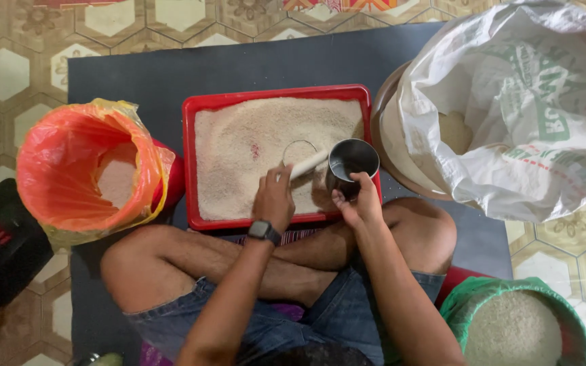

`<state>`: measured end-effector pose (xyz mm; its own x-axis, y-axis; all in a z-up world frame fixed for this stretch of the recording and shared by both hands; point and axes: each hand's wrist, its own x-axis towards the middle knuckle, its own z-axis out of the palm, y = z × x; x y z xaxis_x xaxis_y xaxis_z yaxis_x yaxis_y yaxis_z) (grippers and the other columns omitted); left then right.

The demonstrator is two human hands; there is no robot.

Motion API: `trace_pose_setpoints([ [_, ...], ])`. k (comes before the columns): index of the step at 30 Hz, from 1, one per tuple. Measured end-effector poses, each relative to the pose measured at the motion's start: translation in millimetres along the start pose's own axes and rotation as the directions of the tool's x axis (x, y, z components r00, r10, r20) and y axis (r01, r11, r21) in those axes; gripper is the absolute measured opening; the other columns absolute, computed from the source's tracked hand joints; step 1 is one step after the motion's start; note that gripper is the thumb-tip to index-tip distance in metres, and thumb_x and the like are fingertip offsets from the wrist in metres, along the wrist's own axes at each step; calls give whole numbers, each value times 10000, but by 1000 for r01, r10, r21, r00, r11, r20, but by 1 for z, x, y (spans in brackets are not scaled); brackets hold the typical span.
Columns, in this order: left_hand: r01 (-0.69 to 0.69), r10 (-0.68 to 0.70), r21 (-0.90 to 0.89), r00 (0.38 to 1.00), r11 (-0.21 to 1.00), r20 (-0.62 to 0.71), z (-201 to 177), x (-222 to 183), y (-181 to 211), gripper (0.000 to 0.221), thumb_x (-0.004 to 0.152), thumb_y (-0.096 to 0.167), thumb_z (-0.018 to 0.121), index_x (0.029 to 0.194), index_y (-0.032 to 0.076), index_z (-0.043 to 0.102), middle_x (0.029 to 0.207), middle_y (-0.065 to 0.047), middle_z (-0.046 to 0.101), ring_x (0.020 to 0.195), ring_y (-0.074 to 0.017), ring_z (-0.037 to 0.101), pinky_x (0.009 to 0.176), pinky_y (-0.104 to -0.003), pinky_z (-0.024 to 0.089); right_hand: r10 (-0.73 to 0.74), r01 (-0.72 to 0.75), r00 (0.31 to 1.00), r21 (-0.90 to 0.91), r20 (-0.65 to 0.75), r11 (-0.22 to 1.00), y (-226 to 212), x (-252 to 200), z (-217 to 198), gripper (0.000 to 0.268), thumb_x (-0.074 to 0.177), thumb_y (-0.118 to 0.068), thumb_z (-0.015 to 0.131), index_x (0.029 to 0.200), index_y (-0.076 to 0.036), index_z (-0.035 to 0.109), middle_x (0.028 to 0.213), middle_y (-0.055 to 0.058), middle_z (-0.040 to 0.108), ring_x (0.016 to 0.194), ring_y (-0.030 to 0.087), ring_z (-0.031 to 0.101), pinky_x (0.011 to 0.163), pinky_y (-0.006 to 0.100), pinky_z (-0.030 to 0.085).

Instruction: The person scoops grains from a tray using metal cups, then pours the grains into other cups, a bucket, a bag, or back into the tray. The person uses both hands to hold and pour the cups, sometimes repositioning them on the tray.

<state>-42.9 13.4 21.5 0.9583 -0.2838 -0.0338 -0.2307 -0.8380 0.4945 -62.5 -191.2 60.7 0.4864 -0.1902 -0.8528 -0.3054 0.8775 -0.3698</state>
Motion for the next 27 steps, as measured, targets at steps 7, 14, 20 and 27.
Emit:
trace_pose_setpoints([
  [7, 80, -80, 5, 992, 997, 98, 36, -52, -46, 470, 939, 110, 500, 1399, 182, 565, 1254, -83, 531, 1178, -349, 552, 894, -497, 538, -36, 35, 999, 28, 5, 999, -1, -3, 4, 447, 760, -144, 730, 1066, -29, 426, 1031, 141, 391, 888, 299, 485, 806, 415, 617],
  [14, 35, -58, 182, 991, 983, 124, 48, -52, -46, 472, 836, 187, 584, 1305, 190, 641, 1262, -88, 573, 1294, -319, 473, 999, -522, 371, -33, 33, 999, -10, 12, 999, -2, -6, 7, 435, 768, -174, 717, 1061, -26, 433, 992, 114, 413, 876, 265, 492, 780, 357, 618],
  [20, 200, -194, 27, 969, 979, -152, 17, 0, 5, 759, 809, 406, 783, 1430, 66, 511, 1318, -190, 565, 1289, -376, 514, 1020, -540, 430, -51, 51, 999, -60, 10, 997, -2, -12, 11, 385, 784, -201, 711, 1025, -35, 460, 950, 103, 445, 840, 259, 529, 728, 331, 621],
  [27, 225, -244, -141, 959, 964, -141, 18, 55, 19, 1214, 611, 709, 818, 1531, 52, 377, 1399, -202, 527, 1363, -389, 484, 1072, -600, 415, -65, 65, 998, -90, 5, 994, -1, -3, 5, 349, 776, -207, 727, 978, -54, 487, 893, 85, 487, 787, 241, 562, 706, 327, 624],
])
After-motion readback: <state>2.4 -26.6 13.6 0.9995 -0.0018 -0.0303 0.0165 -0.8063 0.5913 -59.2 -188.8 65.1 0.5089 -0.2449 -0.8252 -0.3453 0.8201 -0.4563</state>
